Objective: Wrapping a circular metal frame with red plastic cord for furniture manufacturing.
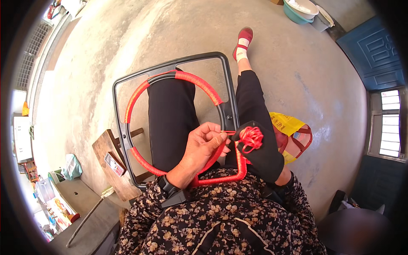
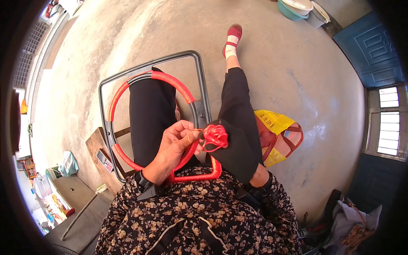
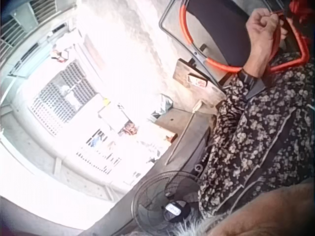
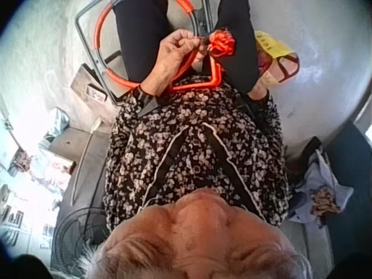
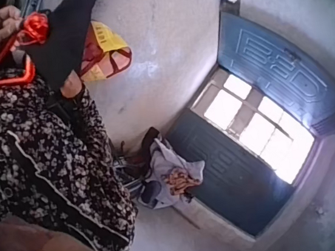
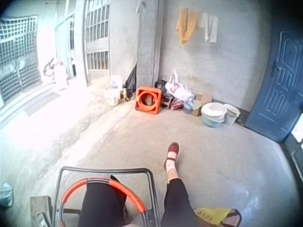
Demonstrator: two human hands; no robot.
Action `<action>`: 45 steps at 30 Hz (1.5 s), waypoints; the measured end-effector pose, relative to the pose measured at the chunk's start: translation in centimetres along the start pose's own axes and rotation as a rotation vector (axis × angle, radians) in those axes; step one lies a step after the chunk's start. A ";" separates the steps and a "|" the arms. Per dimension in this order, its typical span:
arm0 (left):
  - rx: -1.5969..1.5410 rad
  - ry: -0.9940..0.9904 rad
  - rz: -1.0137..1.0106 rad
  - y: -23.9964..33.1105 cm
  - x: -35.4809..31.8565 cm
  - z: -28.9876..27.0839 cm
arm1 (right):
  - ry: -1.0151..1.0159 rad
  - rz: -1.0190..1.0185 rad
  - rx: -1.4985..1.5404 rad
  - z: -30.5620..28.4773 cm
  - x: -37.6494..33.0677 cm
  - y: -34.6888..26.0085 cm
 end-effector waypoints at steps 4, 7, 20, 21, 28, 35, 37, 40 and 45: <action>-0.032 0.075 -0.030 0.6 -0.6 -0.5 | 0.120 0.102 0.348 -3.1 0.5 3.2; -0.025 0.025 -0.106 0.3 -0.3 0.1 | 0.544 -0.044 0.109 -9.0 -2.7 8.3; -0.085 0.036 -0.103 -0.4 0.2 -0.5 | 0.388 0.394 0.475 -18.3 -8.1 15.4; -0.001 0.053 -0.084 -0.6 0.4 -0.9 | 0.154 0.436 0.318 -15.4 -6.8 14.3; -0.027 0.023 -0.202 -1.6 -0.1 -1.1 | -0.549 0.498 0.096 2.8 2.3 5.1; 0.444 0.299 0.480 3.6 -1.6 0.0 | 0.118 0.093 0.584 0.7 5.2 8.0; 0.833 0.362 0.808 6.0 -3.1 1.1 | 0.136 -0.068 0.256 0.0 4.7 4.4; 0.840 0.241 0.733 6.0 -3.8 2.7 | -0.058 -0.613 -0.480 2.6 4.3 -2.6; 0.794 0.260 0.734 5.7 -3.1 1.7 | -0.070 -0.033 0.311 -0.3 3.5 -0.6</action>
Point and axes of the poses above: each hand's wrist, its own x-axis towards the middle knuckle, its own z-axis out of the palm, y = z × x, the point moved 6 cm from there along x, towards the middle knuckle, and after that the axes turned 2 degrees about z, right-handed, at the moved point
